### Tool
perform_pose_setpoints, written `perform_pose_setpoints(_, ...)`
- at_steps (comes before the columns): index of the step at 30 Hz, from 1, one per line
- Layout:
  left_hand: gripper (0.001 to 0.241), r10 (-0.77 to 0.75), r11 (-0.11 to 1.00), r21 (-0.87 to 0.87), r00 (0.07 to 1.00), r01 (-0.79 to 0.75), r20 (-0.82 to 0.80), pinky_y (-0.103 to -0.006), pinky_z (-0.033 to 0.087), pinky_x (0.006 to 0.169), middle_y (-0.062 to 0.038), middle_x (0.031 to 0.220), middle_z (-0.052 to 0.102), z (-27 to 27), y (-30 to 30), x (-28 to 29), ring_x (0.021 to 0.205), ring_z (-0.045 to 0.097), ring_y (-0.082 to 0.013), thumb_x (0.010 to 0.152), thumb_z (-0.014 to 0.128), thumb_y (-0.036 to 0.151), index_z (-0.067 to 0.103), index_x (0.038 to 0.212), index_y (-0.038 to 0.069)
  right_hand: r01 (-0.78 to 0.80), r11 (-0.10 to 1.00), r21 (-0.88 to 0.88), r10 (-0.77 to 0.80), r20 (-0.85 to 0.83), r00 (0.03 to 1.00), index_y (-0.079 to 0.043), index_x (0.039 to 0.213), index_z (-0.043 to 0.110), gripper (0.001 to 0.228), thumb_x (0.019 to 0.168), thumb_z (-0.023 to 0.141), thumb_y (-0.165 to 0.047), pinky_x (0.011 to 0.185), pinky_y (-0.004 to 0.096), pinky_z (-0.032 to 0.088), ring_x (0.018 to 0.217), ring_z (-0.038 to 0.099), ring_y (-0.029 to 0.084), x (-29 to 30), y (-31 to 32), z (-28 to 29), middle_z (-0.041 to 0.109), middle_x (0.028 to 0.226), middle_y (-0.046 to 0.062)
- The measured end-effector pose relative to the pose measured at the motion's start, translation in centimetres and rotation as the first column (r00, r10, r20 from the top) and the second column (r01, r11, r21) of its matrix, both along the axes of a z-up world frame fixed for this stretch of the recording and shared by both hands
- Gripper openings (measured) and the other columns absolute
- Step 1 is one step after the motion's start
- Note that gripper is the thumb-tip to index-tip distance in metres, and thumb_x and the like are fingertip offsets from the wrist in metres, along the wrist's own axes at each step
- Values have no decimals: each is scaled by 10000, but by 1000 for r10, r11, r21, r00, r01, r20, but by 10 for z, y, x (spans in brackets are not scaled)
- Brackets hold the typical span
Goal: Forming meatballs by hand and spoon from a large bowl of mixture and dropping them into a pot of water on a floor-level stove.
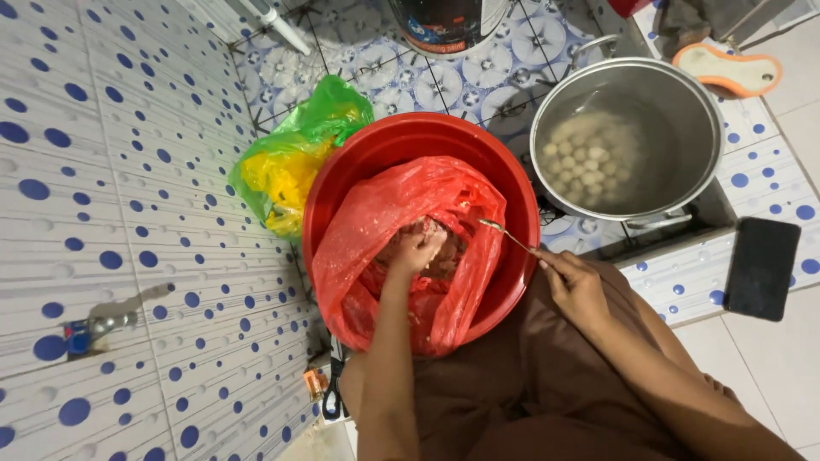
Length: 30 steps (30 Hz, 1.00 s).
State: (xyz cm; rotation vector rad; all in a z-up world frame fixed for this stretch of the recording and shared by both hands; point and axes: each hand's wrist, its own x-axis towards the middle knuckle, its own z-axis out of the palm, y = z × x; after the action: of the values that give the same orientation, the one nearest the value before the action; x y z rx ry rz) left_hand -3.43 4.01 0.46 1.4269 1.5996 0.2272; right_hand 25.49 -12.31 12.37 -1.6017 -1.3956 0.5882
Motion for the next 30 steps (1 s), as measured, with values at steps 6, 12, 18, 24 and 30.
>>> perform_pose_setpoints(6,135,437,820,2,628,-572,644,-305,574,543,-89,640,672,26,-29,-3,583,666,-159,878,812,153,706,844,76,12,1000,21,-11,-24,1000,-164,1147,814,256,959,681,-52,656,398,558,688,699,306,-6,0,0,689,724,120)
perform_pose_setpoints(12,287,487,729,-129,378,-672,787,-340,603,730,-93,873,701,42,-49,3,804,706,-177,802,836,-24,687,1041,31,7,1000,10,-7,-25,1000,-174,1166,812,271,961,681,-56,651,400,546,669,684,313,-7,0,-1,673,709,128)
perform_pose_setpoints(18,329,447,776,-77,460,-626,767,-357,572,514,-78,699,659,85,-48,14,618,664,-158,660,911,-107,693,876,11,9,1000,2,-9,-13,1000,-185,1187,809,302,956,678,-40,653,385,539,656,667,291,-9,2,0,678,720,137)
perform_pose_setpoints(24,288,339,879,141,804,-456,488,-347,522,498,-65,634,678,41,-38,6,555,637,-167,655,966,88,710,787,89,-4,1000,-11,4,23,1000,-151,1168,811,268,956,686,-44,649,396,542,647,665,291,-8,4,-7,679,721,130)
perform_pose_setpoints(30,509,266,952,77,923,-297,278,-428,536,924,-73,1003,752,78,-37,5,987,722,-242,774,774,557,702,1117,189,-15,1000,-14,16,61,998,-130,1178,805,251,968,699,-45,670,414,542,694,681,314,-9,7,-7,678,752,143)
